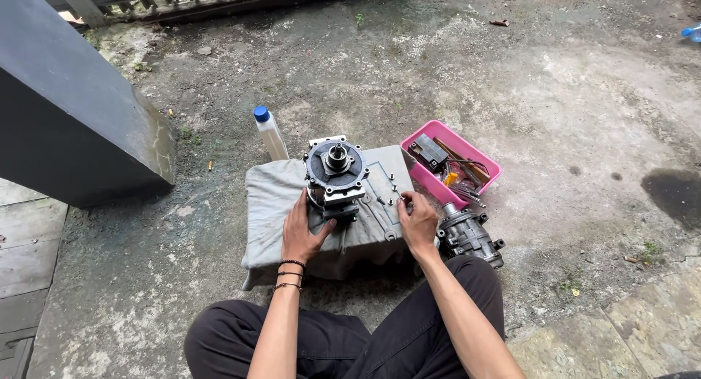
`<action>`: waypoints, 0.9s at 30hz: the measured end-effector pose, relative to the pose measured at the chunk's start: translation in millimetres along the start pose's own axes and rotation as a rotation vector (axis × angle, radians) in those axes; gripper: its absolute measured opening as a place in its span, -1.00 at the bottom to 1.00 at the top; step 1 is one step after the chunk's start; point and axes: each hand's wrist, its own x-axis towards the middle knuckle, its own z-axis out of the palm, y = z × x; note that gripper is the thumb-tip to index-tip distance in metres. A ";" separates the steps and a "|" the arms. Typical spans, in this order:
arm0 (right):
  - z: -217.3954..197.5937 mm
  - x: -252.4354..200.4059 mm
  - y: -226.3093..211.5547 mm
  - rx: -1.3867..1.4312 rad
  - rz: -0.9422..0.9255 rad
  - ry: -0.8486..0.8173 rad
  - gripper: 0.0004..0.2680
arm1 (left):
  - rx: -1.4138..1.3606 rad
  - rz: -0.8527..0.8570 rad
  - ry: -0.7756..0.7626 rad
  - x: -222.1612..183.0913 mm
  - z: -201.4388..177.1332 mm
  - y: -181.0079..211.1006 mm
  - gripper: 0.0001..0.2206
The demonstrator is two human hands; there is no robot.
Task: Using a wrench to tighten or loosen bolts on a mechanical engine component
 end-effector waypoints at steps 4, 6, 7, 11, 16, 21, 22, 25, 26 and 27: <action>0.8 13.1 5.0 0.000 -0.009 -0.078 -0.94 | 0.001 -0.006 0.003 3.1 1.2 -1.1 -0.03; 5.7 18.6 13.1 -0.119 -0.027 -0.202 -0.94 | 0.003 -0.011 0.000 1.1 2.5 -1.3 -0.05; 12.7 18.6 18.8 -0.121 -0.023 -0.205 -0.94 | 0.002 -0.014 -0.005 -0.5 1.6 -1.1 -0.05; 15.2 20.6 20.3 -0.123 -0.074 -0.211 -0.91 | 0.000 -0.003 0.009 0.6 1.8 0.5 -0.06; -0.4 18.1 -2.6 0.099 0.035 -0.169 -0.73 | -0.010 0.007 0.022 1.0 5.3 -6.2 -0.06; 22.7 23.4 -2.2 -0.265 -0.272 -0.122 -0.91 | -0.009 0.024 0.046 3.0 7.2 -8.5 -0.06; 25.5 22.8 -2.6 -0.263 -0.274 -0.122 -0.91 | -0.007 0.023 0.048 2.0 7.1 -8.8 -0.06; 30.7 24.2 -5.2 -0.399 -0.257 -0.196 -0.91 | 0.011 0.025 0.051 0.7 6.4 -7.9 -0.08; 30.4 24.6 -7.0 -0.381 -0.256 -0.198 -0.93 | 0.005 0.024 0.048 0.0 5.5 -6.9 -0.08; 30.6 25.8 -8.9 -0.363 -0.256 -0.199 -0.95 | -0.002 0.024 0.046 0.3 4.3 -6.1 -0.08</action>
